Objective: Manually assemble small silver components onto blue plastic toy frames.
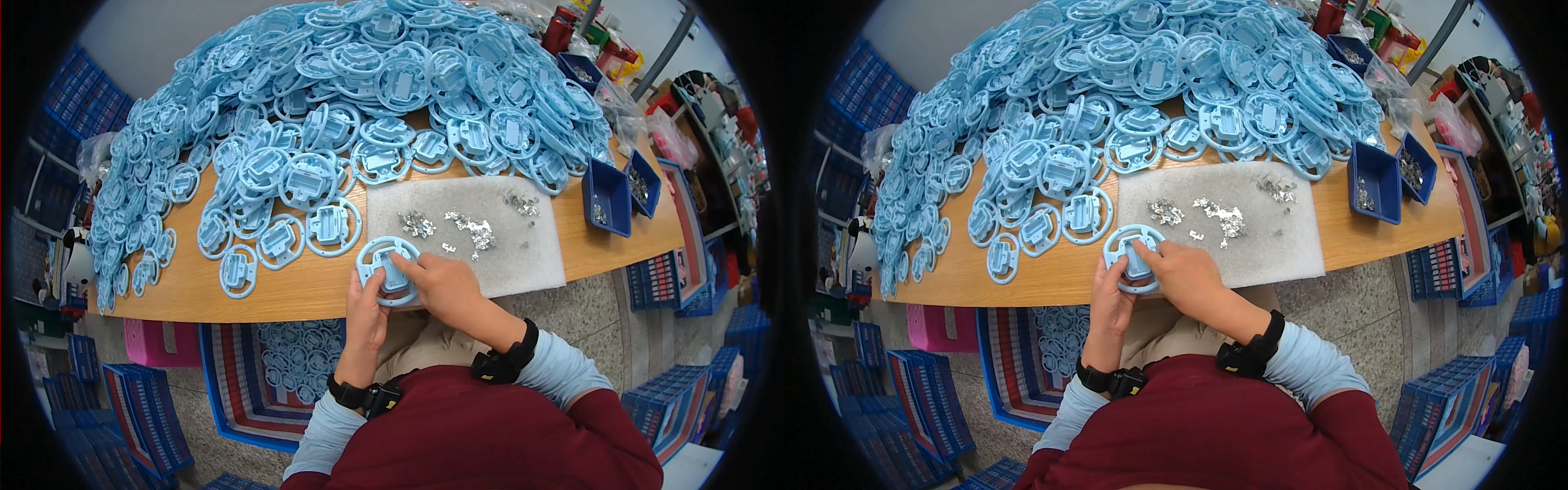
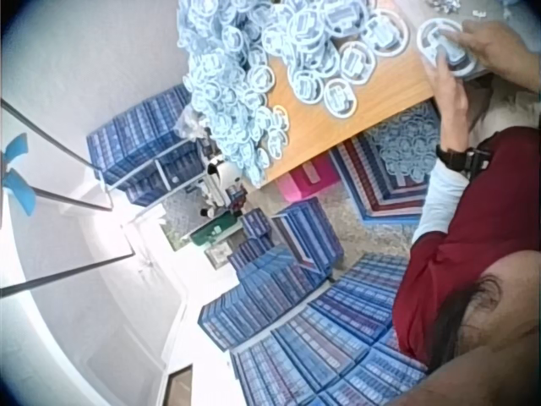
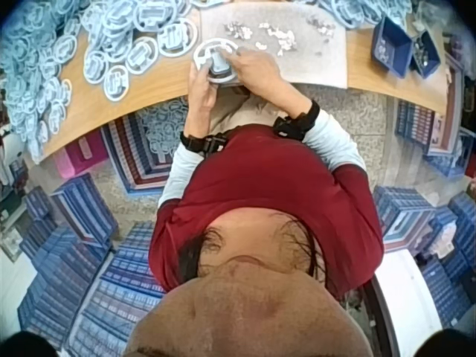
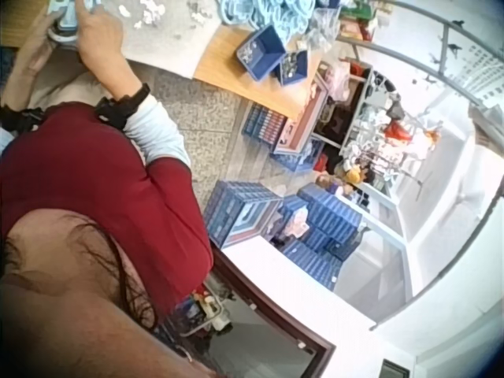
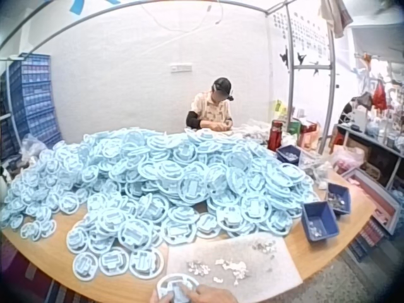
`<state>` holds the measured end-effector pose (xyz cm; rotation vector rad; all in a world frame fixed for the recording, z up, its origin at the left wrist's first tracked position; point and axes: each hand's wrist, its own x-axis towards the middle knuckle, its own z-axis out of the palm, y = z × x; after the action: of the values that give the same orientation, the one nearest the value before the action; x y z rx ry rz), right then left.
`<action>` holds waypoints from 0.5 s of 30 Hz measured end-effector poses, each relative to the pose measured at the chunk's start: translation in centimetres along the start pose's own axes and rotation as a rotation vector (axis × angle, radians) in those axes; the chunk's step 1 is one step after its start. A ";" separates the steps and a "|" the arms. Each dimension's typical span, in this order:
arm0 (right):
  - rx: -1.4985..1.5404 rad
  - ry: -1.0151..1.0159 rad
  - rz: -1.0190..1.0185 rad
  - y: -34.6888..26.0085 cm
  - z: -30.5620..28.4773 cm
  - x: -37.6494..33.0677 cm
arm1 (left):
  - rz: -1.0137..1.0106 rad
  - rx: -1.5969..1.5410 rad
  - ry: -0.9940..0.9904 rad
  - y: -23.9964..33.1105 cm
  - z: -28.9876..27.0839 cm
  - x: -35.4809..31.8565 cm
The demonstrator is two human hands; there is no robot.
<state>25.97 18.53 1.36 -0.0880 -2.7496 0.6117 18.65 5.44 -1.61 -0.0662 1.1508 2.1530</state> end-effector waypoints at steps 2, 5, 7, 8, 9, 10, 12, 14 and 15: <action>-0.017 0.009 0.001 -0.3 0.1 0.0 | 0.004 0.000 0.013 0.0 0.0 0.0; -0.045 0.013 0.005 -0.4 0.2 0.1 | 0.005 0.005 0.010 0.1 0.1 0.0; -0.056 0.010 0.009 -0.3 0.3 0.1 | 0.003 0.009 0.011 0.1 0.1 0.0; -0.072 -0.020 -0.004 -0.4 0.3 0.0 | 0.003 0.013 0.012 0.1 0.1 0.0; -0.088 -0.049 -0.017 -0.4 0.3 0.0 | 0.002 0.014 0.013 0.1 0.1 0.0; -0.087 -0.050 -0.017 -0.5 0.3 0.0 | 0.002 0.012 0.012 0.1 0.1 0.0; -0.131 -0.015 -0.042 -0.6 0.3 -0.1 | 0.000 0.011 0.010 0.0 0.2 0.0; -0.131 0.011 -0.035 -0.8 0.3 -0.2 | 0.001 -0.003 0.004 0.1 0.3 -0.1; -0.131 0.039 -0.031 -0.8 0.3 -0.3 | -0.001 -0.003 0.004 0.1 0.3 -0.1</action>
<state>26.13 17.65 1.39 -0.0866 -2.7460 0.4163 18.75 5.60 -1.33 -0.0731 1.1496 2.1543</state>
